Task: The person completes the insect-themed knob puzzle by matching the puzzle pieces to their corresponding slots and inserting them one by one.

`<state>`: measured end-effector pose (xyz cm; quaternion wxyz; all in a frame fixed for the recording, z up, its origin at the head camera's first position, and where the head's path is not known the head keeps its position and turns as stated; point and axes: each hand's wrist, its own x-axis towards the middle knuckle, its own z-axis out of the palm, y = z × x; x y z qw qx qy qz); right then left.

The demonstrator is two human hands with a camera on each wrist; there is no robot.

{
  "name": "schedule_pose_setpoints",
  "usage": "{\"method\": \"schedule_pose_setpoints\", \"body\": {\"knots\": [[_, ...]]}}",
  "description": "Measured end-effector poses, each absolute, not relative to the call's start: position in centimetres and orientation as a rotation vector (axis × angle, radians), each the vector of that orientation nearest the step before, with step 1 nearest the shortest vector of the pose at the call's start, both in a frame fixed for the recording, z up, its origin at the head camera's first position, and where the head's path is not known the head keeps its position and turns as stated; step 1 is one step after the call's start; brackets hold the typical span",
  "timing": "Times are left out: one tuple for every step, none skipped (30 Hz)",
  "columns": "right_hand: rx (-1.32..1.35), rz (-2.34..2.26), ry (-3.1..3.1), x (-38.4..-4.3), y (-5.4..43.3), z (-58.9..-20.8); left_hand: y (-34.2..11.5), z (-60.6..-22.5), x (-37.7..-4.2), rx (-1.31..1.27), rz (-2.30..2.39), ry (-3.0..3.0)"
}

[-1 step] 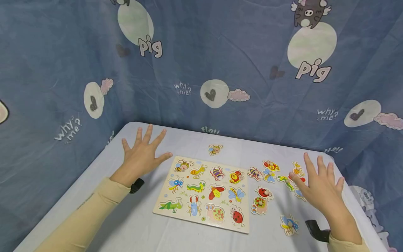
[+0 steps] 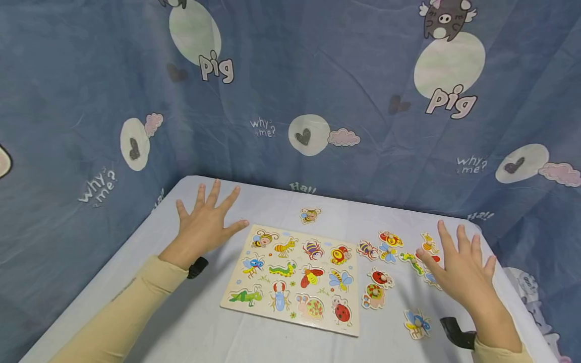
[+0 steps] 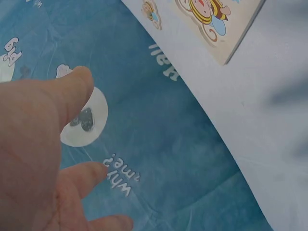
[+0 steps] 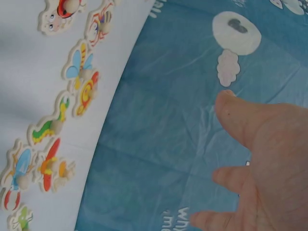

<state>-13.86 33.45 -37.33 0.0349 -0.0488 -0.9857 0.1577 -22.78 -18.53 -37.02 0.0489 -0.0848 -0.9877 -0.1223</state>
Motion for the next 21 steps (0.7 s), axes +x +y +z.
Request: {"method": "schedule_pose_setpoints", "body": {"knots": [[-0.149,0.486,-3.028,-13.82,33.47,-37.32,-18.47,-37.05,-22.80,-0.260,-0.371,-3.010],[-0.149,0.486,-3.029,-13.76,33.49,-37.30,-18.43,-37.06,-22.81,-0.260,-0.370,-3.011],[-0.149,0.487,-3.028,-13.71,33.52,-37.29,-18.37,-37.06,-22.83,-0.262,-0.369,-3.012],[-0.146,0.488,-3.032,-13.67,33.57,-37.23,-18.30,-37.08,-22.85,-0.264,-0.368,-3.012],[-0.147,0.487,-3.034,-13.62,33.60,-37.20,-18.23,-37.08,-22.87,-0.267,-0.369,-3.013],[-0.147,0.488,-3.033,-13.58,33.64,-37.21,-18.18,-37.05,-22.87,-0.269,-0.371,-3.014],[-0.147,0.486,-3.035,-13.54,33.66,-37.18,-18.15,-37.03,-22.86,-0.270,-0.370,-3.016],[-0.147,0.484,-3.039,-13.48,33.67,-37.17,-18.13,-36.98,-22.84,-0.272,-0.373,-3.019],[-0.148,0.481,-3.042,-13.44,33.71,-37.18,-18.09,-36.94,-22.83,-0.274,-0.376,-3.019],[-0.148,0.478,-3.046,-13.41,33.71,-37.16,-18.07,-36.87,-22.82,-0.276,-0.379,-3.019],[-0.148,0.475,-3.047,-13.37,33.72,-37.16,-18.05,-36.80,-22.80,-0.277,-0.380,-3.019],[-0.148,0.475,-3.053,-13.34,33.75,-37.13,-18.04,-36.74,-22.78,-0.278,-0.379,-3.019],[-0.148,0.473,-3.056,-13.29,33.76,-37.11,-18.02,-36.68,-22.77,-0.279,-0.380,-3.019],[-0.149,0.474,-3.061,-13.26,33.77,-37.06,-18.01,-36.62,-22.75,-0.280,-0.381,-3.019],[-0.151,0.473,-3.066,-13.25,33.80,-37.01,-18.00,-36.57,-22.72,-0.282,-0.381,-3.020],[-0.151,0.474,-3.069,-13.22,33.81,-36.94,-18.00,-36.52,-22.70,-0.283,-0.380,-3.021],[-0.152,0.473,-3.074,-13.20,33.83,-36.87,-18.01,-36.48,-22.68,-0.284,-0.377,-3.021],[-0.153,0.476,-3.079,-13.19,33.83,-36.79,-18.02,-36.43,-22.65,-0.284,-0.376,-3.021],[-0.152,0.476,-3.082,-13.20,33.83,-36.73,-18.03,-36.38,-22.64,-0.285,-0.375,-3.021],[-0.150,0.476,-3.085,-13.19,33.82,-36.66,-18.04,-36.34,-22.62,-0.286,-0.373,-3.024],[-0.148,0.478,-3.088,-13.20,33.84,-36.61,-18.05,-36.30,-22.61,-0.286,-0.371,-3.026]]}}
